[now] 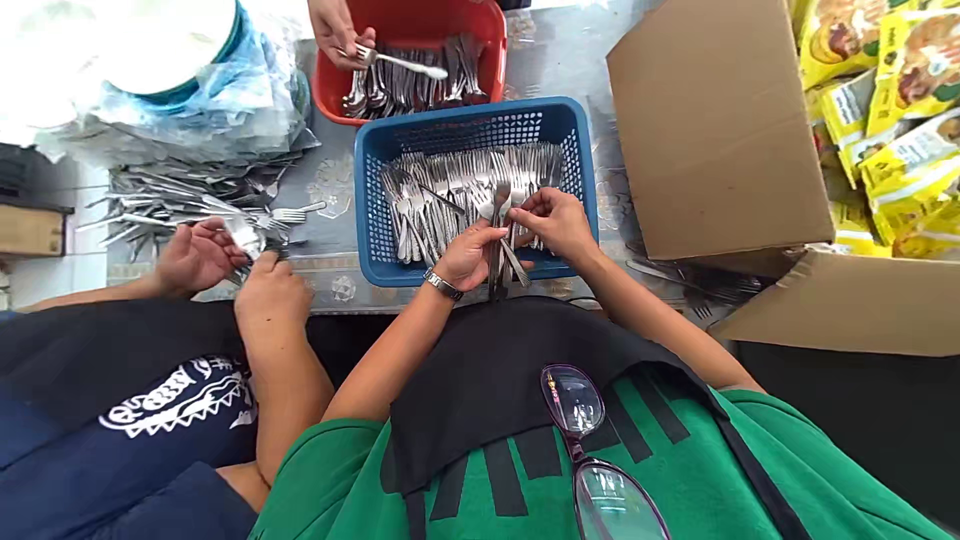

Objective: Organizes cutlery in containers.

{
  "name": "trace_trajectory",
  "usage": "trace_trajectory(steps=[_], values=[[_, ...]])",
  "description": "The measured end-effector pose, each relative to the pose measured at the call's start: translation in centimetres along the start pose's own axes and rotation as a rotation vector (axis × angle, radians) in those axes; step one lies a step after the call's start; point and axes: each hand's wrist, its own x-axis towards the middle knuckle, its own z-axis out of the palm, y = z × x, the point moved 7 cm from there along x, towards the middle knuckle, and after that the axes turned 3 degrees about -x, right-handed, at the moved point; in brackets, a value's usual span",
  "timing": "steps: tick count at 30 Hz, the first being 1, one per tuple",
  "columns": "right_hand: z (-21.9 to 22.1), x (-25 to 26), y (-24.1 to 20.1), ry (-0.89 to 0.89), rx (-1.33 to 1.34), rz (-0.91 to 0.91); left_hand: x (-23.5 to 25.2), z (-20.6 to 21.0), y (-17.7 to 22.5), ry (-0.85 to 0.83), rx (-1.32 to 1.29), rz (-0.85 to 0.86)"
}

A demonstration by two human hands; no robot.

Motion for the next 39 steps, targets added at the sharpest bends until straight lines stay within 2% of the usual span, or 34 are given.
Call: trace_trajectory(steps=[8, 11, 14, 17, 20, 24, 28, 34, 39], values=[[3.5, 0.7, -1.7, -0.224, 0.24, 0.111, -0.9, -1.3, 0.7, 0.116, 0.012, 0.105], [3.2, 1.1, -1.4, -0.177, 0.391, 0.115, -0.7, -1.8, 0.9, 0.135, -0.028, 0.098], [1.2, 1.8, -0.6, -0.036, 0.489, 0.089, -0.2, -1.9, 0.8, 0.047, -0.091, 0.057], [-0.8, 2.1, 0.0, 0.02, 0.467, 0.084, -0.2, -2.5, 0.6, 0.219, -0.092, 0.005], [-1.9, 1.7, -0.2, -0.029, 0.472, 0.065, 0.0, -3.2, 0.3, 0.33, -0.055, 0.015], [-2.7, 1.1, -0.7, -0.066, 0.425, -0.011, 0.1, -2.6, 1.1, 0.3, 0.057, 0.029], [-3.8, 1.0, -0.8, 0.031, 0.271, -0.077, 0.3, -2.2, 1.9, 0.319, 0.063, 0.066], [-4.4, 1.6, 0.2, 0.021, 0.272, -0.062, 0.7, -0.3, 2.1, 0.3, 0.153, 0.021], [-5.7, 2.5, 0.8, 0.089, 0.227, 0.007, 0.5, -0.2, 1.2, 0.311, 0.16, 0.007]])
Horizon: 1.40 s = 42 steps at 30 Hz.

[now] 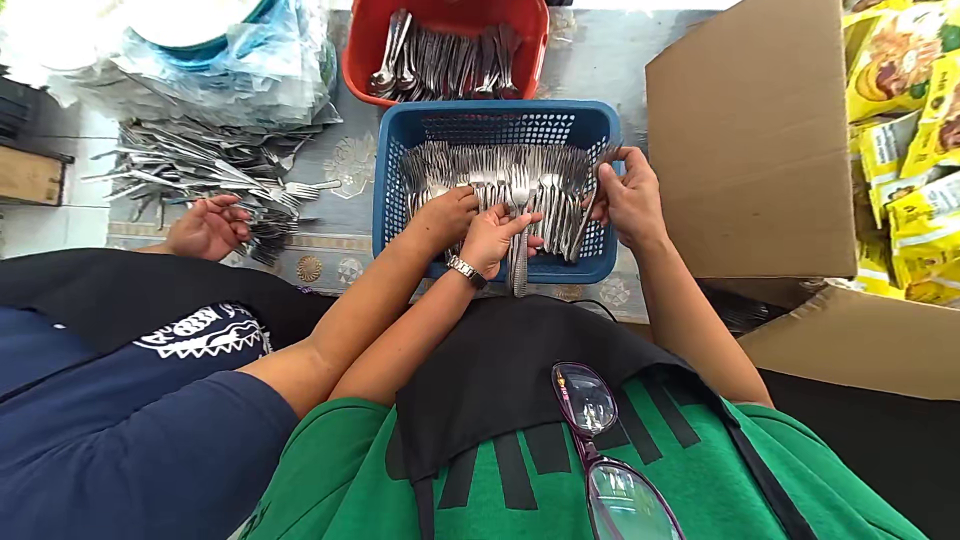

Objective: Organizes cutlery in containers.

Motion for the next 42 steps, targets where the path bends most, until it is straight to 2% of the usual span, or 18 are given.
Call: trace_trajectory(steps=[5, 9, 13, 17, 22, 30, 32, 34, 38, 40, 42], values=[[-1.1, 1.9, -0.6, 0.041, -0.224, -0.079, -0.1, -0.6, -0.2, -0.007, -0.024, 0.009], [-0.5, 3.5, -1.6, -0.063, -0.348, -0.078, -0.1, -0.9, -0.3, 0.016, -0.044, 0.024], [2.2, 4.7, -1.0, -0.246, -0.482, 0.048, 0.5, -1.4, -0.5, 0.087, -0.041, 0.056], [4.8, 5.5, 0.3, -0.312, -0.588, 0.217, 1.4, -1.9, -0.6, 0.125, -0.01, 0.084], [5.8, 7.4, 1.6, -0.281, -0.738, 0.19, 2.4, -2.3, -0.9, 0.144, 0.067, 0.104], [6.0, 7.5, -1.0, -0.159, -0.951, 0.095, 3.2, -2.4, -1.1, 0.16, 0.074, 0.081], [5.6, 6.8, -1.8, -0.112, -0.878, 0.027, 3.3, -2.3, -0.9, 0.16, 0.079, 0.081], [5.5, 5.8, -1.8, -0.116, -0.683, -0.021, 3.3, -2.1, -0.8, 0.146, 0.1, 0.096], [6.4, 2.8, 0.0, -0.285, -0.229, 0.17, 2.9, -0.6, -0.5, 0.036, 0.215, 0.142], [5.9, 1.6, 0.8, -0.254, -0.019, 0.225, 2.6, 0.3, -0.6, -0.04, 0.268, 0.125], [4.2, 0.3, 1.3, -0.145, 0.177, 0.222, 2.3, 1.2, -1.0, -0.093, 0.261, 0.073]])
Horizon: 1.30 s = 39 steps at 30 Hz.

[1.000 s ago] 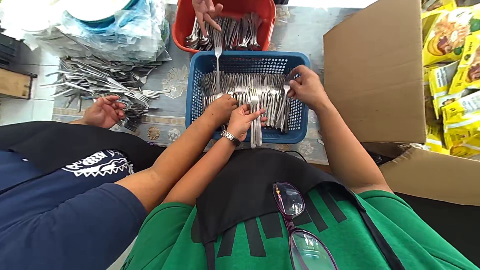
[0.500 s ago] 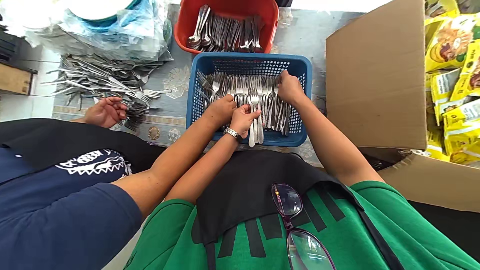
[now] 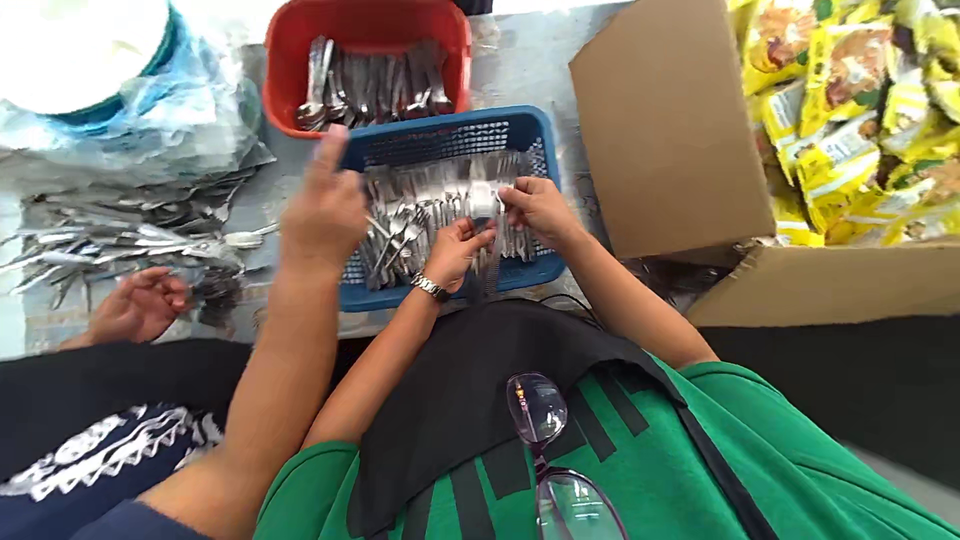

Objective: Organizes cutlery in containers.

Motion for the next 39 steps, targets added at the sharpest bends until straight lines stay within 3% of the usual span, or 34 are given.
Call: trace_trajectory(steps=[5, 13, 17, 21, 30, 36, 39], values=[[-6.3, -6.2, 1.5, 0.393, 0.353, -0.191, 0.3, 0.4, -1.1, 0.01, -0.108, -0.082], [-13.4, -16.3, 15.7, 1.029, 0.865, 0.163, -0.5, -1.8, -3.8, 0.127, -0.123, -0.117], [-16.1, -16.5, 17.4, 1.259, 0.909, 0.182, -0.7, -2.0, -4.1, 0.154, -0.086, -0.075], [-17.8, -15.5, 16.2, 1.263, 0.798, 0.087, -0.7, -2.1, -3.8, 0.129, -0.064, -0.074], [-17.8, -15.7, 16.1, 1.194, 0.597, 0.061, -0.2, -2.0, -3.7, 0.103, -0.186, -0.045], [-14.2, -16.7, 14.6, 1.034, 0.391, 0.056, -0.3, -2.0, -3.5, 0.089, -0.201, -0.022], [-13.9, -18.7, 13.0, 1.132, 0.137, -0.063, -0.3, -2.0, -3.4, 0.091, -0.2, -0.002]])
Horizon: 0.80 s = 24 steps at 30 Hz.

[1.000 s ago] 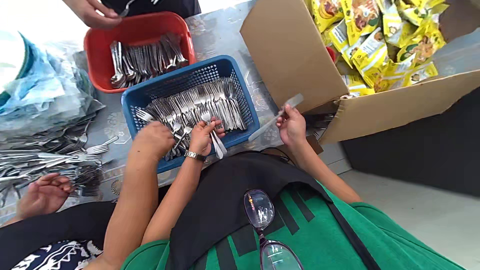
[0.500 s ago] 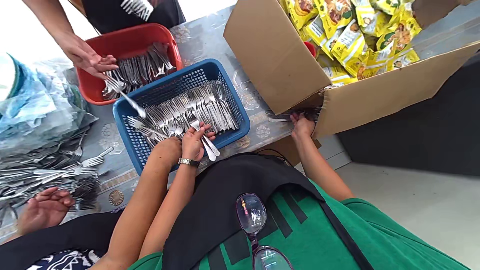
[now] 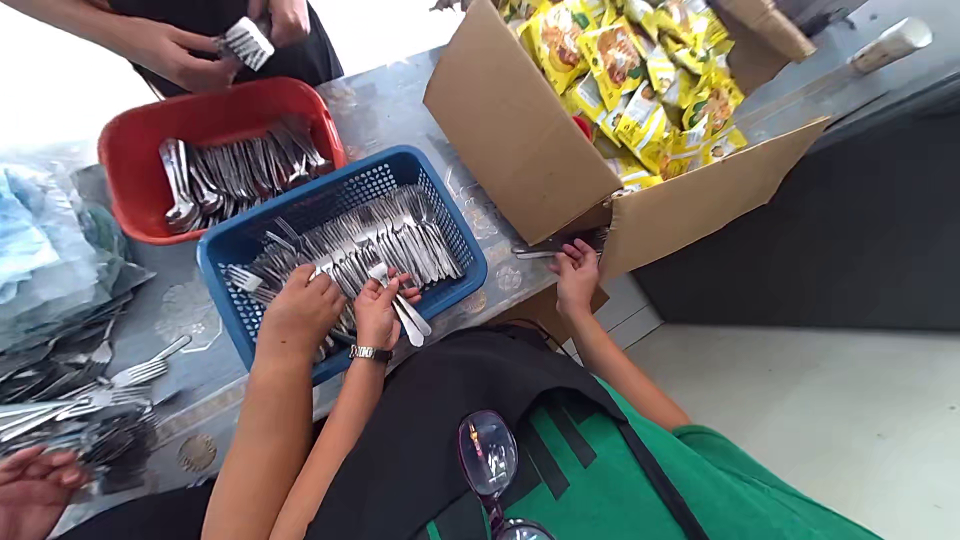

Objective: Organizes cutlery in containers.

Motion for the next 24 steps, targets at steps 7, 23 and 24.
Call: trace_trajectory(steps=[7, 23, 24], values=[[-7.5, 5.0, -5.6, 0.205, -0.858, -0.737, 0.0, 0.0, 0.2, 0.032, 0.05, 0.043], [-9.2, 20.4, -9.3, -0.2, -0.888, -1.141, 0.5, -2.2, -0.5, 0.536, 0.034, 0.16], [-8.8, 20.7, -9.4, -0.213, -0.889, -1.149, 0.4, -2.4, -0.5, 0.552, 0.045, 0.178]])
